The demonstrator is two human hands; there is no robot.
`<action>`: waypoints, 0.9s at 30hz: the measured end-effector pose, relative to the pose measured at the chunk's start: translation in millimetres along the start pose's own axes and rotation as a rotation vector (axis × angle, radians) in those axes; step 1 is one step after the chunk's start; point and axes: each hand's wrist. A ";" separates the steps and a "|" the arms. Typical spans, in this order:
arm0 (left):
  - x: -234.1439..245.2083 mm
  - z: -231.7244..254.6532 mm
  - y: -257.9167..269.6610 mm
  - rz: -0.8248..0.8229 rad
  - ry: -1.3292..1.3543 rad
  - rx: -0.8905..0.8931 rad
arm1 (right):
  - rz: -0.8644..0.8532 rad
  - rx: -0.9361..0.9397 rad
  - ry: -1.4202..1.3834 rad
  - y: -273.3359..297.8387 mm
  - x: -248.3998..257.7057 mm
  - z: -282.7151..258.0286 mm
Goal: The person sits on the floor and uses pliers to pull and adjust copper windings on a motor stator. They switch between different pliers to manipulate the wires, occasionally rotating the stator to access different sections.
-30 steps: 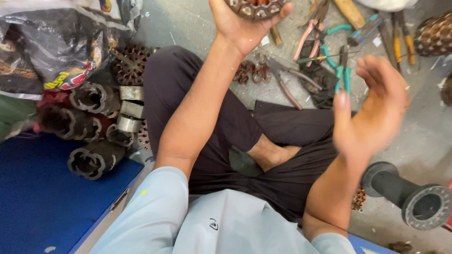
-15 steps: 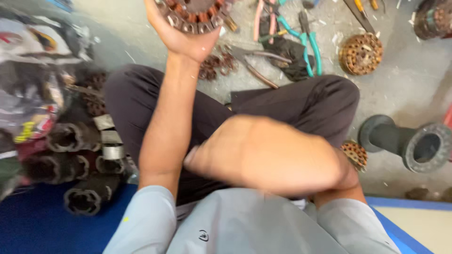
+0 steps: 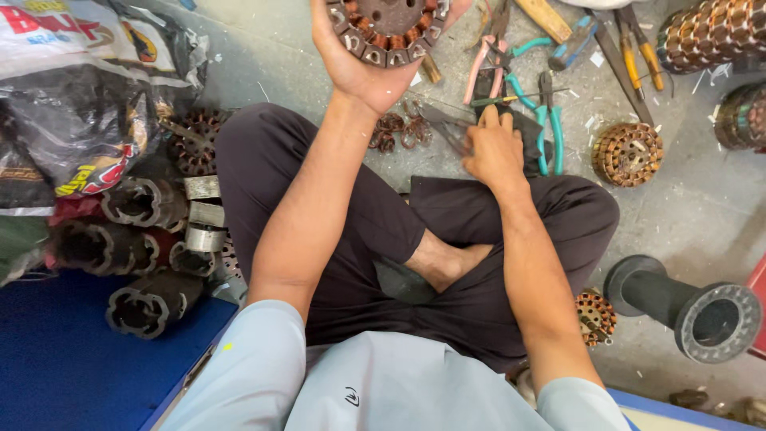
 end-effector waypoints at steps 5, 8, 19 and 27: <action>-4.1 -1.8 -0.9 -0.098 -0.020 -0.073 | 0.014 -0.171 -0.380 -1.8 10.1 1.6; 1.9 -0.3 -6.7 -0.092 -0.070 -0.138 | -0.153 -0.302 -0.865 6.8 13.3 13.7; 0.5 1.1 -6.4 -0.170 -0.045 -0.092 | 0.150 0.369 -1.748 70.5 76.3 -52.7; -6.2 -2.2 -1.7 -0.306 -0.089 -0.008 | -0.026 0.574 -1.885 90.2 99.9 -48.0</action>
Point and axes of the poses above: each hand's wrist, its own y-axis away from the middle knuckle, its own x-axis out of the back of the hand, z = x × y, and after that the axes turned 7 degrees about -x, right-handed
